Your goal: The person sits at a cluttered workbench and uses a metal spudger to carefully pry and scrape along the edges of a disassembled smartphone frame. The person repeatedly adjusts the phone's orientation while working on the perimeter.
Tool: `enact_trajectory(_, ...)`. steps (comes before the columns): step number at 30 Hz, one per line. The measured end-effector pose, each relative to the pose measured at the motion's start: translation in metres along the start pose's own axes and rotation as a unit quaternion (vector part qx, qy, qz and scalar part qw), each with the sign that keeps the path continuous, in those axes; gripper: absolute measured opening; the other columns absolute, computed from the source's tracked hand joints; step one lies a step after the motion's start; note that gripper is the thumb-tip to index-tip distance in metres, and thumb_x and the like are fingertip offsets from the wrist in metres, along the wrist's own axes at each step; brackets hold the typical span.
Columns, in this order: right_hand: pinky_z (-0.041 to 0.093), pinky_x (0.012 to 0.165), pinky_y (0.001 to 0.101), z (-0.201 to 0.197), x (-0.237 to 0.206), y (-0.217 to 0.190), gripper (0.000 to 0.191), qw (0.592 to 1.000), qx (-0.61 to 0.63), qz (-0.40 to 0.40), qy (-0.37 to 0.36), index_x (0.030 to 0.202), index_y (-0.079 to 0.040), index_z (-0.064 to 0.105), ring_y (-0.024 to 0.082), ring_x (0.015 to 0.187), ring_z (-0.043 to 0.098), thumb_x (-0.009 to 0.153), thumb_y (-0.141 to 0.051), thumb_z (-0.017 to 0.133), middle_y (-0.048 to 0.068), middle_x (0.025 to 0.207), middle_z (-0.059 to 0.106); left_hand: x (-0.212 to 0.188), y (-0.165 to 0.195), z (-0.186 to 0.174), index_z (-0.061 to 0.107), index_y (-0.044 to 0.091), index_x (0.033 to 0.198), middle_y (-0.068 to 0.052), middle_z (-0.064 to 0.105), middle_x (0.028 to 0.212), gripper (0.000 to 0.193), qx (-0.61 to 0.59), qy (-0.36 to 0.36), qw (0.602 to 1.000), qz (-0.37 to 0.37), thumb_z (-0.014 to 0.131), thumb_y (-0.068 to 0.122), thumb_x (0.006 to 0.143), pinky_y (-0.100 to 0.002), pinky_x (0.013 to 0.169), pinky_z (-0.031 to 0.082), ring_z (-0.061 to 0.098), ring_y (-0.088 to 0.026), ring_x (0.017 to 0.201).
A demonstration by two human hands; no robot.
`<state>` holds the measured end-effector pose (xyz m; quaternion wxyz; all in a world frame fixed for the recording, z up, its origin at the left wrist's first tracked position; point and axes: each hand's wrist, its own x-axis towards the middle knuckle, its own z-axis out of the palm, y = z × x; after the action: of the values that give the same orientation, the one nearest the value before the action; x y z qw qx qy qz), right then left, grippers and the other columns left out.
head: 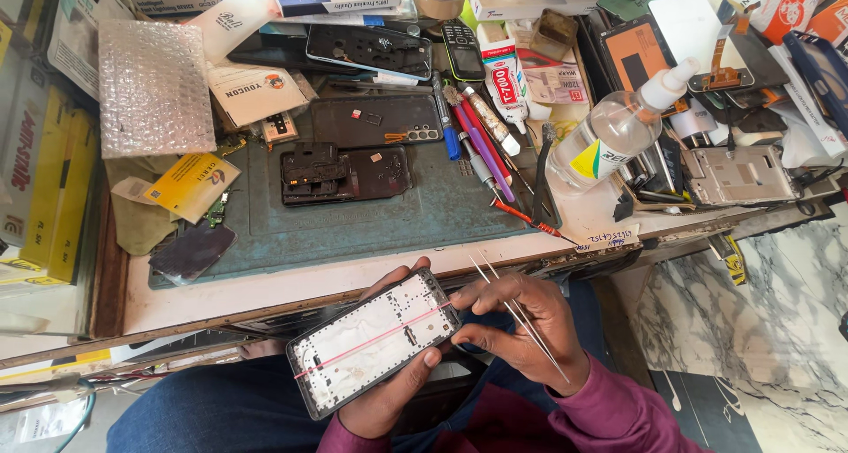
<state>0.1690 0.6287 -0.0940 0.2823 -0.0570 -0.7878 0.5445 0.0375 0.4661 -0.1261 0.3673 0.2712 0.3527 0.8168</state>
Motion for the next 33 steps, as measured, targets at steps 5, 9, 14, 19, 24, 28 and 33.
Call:
enact_trajectory(5, 0.063, 0.099, 0.0411, 0.002, 0.001, -0.002, 0.034, 0.999, -0.022, -0.047, -0.006, 0.106, -0.010, 0.065, 0.023, 0.111, 0.077, 0.082, -0.006, 0.088, 0.009, 0.105, 0.077, 0.002, 0.000, 0.001, 0.035, 0.000, 0.153, -0.024, 0.045, 0.159, 0.084, 0.018, -0.002, 1.000, 0.019, 0.082, 0.012, 0.084, -0.044, 0.114, 0.050, 0.055, -0.030, 0.137)
enact_trajectory(9, 0.060, 0.101, 0.0372, 0.002, 0.005, -0.009, 0.030, 0.997, -0.071, -0.043, 0.005, 0.119, -0.007, 0.064, 0.025, 0.117, 0.074, 0.093, -0.013, 0.077, 0.011, 0.114, 0.075, 0.004, 0.000, 0.003, 0.036, 0.000, 0.152, -0.023, 0.045, 0.160, 0.083, 0.076, 0.015, 0.996, 0.047, 0.082, 0.013, 0.084, -0.042, 0.114, 0.050, 0.055, -0.029, 0.137)
enact_trajectory(14, 0.059, 0.096, 0.0315, -0.004, 0.013, -0.019, 0.051, 0.996, -0.075, 0.041, 0.032, 0.146, -0.006, 0.057, 0.020, 0.102, 0.075, 0.105, -0.035, 0.054, 0.008, 0.109, 0.073, 0.008, -0.007, 0.007, 0.034, 0.002, 0.151, -0.020, 0.045, 0.158, 0.083, 0.197, 0.064, 0.971, 0.116, 0.083, 0.016, 0.085, -0.040, 0.115, 0.048, 0.053, -0.026, 0.138)
enact_trajectory(19, 0.057, 0.081, 0.0296, -0.006, 0.027, -0.024, 0.037, 0.978, -0.206, -0.009, 0.018, 0.132, -0.003, 0.069, 0.015, 0.092, 0.071, 0.101, -0.023, 0.064, 0.008, 0.109, 0.069, 0.020, -0.022, 0.005, 0.037, -0.001, 0.148, -0.020, 0.047, 0.152, 0.087, 0.357, 0.085, 0.914, 0.174, 0.087, 0.019, 0.079, -0.040, 0.115, 0.048, 0.053, -0.029, 0.138)
enact_trajectory(24, 0.058, 0.078, 0.0263, -0.007, 0.041, -0.013, 0.022, 0.993, -0.117, 0.002, 0.026, 0.107, 0.000, 0.070, 0.014, 0.091, 0.072, 0.087, -0.003, 0.079, 0.010, 0.105, 0.071, 0.030, -0.035, -0.001, 0.036, -0.002, 0.140, -0.022, 0.049, 0.150, 0.087, 0.366, 0.156, 0.891, 0.220, 0.090, 0.022, 0.076, -0.037, 0.114, 0.049, 0.056, -0.028, 0.136)
enact_trajectory(28, 0.062, 0.083, 0.0276, -0.016, 0.047, -0.003, 0.017, 0.997, -0.070, -0.020, -0.019, 0.102, 0.001, 0.070, 0.015, 0.097, 0.076, 0.088, -0.001, 0.078, 0.012, 0.107, 0.073, 0.026, -0.039, -0.009, 0.036, -0.003, 0.135, -0.026, 0.046, 0.153, 0.084, 0.369, 0.136, 0.892, 0.224, 0.092, 0.021, 0.078, -0.040, 0.120, 0.046, 0.050, -0.032, 0.145)
enact_trajectory(33, 0.062, 0.081, 0.0281, -0.014, 0.055, 0.010, 0.013, 0.994, -0.085, -0.028, -0.057, 0.096, -0.001, 0.068, 0.017, 0.094, 0.078, 0.088, -0.002, 0.078, 0.013, 0.101, 0.076, 0.023, -0.043, -0.012, 0.041, -0.002, 0.129, -0.027, 0.049, 0.149, 0.082, 0.363, 0.158, 0.897, 0.196, 0.095, 0.019, 0.070, -0.038, 0.112, 0.052, 0.054, -0.032, 0.140)
